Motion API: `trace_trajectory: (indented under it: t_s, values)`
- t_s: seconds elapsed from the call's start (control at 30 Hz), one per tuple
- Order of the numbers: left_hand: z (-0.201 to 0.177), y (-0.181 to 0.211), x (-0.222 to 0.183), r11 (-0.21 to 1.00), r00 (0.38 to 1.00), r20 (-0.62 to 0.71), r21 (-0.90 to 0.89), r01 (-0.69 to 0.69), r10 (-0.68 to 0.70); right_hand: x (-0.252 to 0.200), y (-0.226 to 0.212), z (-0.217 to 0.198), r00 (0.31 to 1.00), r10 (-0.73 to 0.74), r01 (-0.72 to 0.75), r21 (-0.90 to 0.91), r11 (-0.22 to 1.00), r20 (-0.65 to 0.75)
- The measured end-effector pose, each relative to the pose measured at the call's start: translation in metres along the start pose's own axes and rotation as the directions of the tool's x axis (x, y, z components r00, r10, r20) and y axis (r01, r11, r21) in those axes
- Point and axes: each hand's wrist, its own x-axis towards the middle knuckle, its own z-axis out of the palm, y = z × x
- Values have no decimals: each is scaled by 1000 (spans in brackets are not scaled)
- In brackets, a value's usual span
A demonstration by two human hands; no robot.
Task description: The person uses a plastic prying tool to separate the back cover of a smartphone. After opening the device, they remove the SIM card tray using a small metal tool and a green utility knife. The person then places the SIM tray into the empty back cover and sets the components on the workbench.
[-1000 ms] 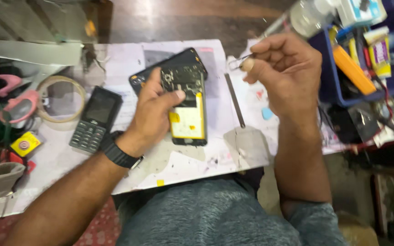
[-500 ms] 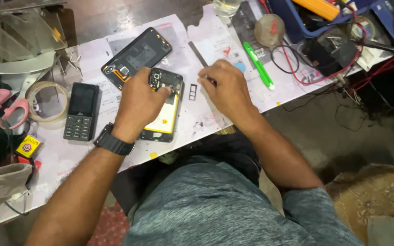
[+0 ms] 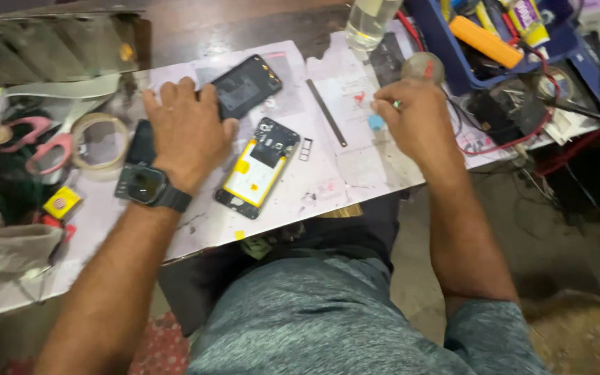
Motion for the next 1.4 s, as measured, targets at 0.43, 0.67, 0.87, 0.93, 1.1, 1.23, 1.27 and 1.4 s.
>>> trace_trajectory:
  t_s: [0.43, 0.67, 0.87, 0.93, 1.1, 1.23, 1.27, 1.4]
  values:
    - [-32, 2, -37, 985, 999, -27, 170, -16, 21, -48, 26, -18, 992, 124, -111, -282, 953, 28]
    - [-56, 10, -110, 999, 981, -194, -32, -3, -3, -28, 20, -37, 999, 34, -36, -198, 979, -13]
    - [-45, 31, -121, 980, 978, -197, -198, 26, -66, -6, 14, -24, 964, 34, -47, 43, 998, 263]
    - [-44, 49, -108, 968, 981, -194, -248, -38, -12, -12, 1, -2, 940, -168, 112, 197, 974, 298]
    - [-25, 74, -85, 946, 994, -97, -324, 22, -56, -10, -32, 16, 923, -267, 191, 273, 943, 279]
    - [-4, 73, -86, 954, 991, -65, -284, 94, -117, -2, -45, 17, 925, -312, 222, 358, 907, 216]
    - [1, 72, -87, 957, 990, -82, -277, 89, -116, 2, -44, 16, 921, -329, 234, 380, 895, 208]
    - [14, 64, -93, 969, 990, -64, -225, 107, -124, 12, -35, -2, 917, -345, 242, 406, 881, 200]
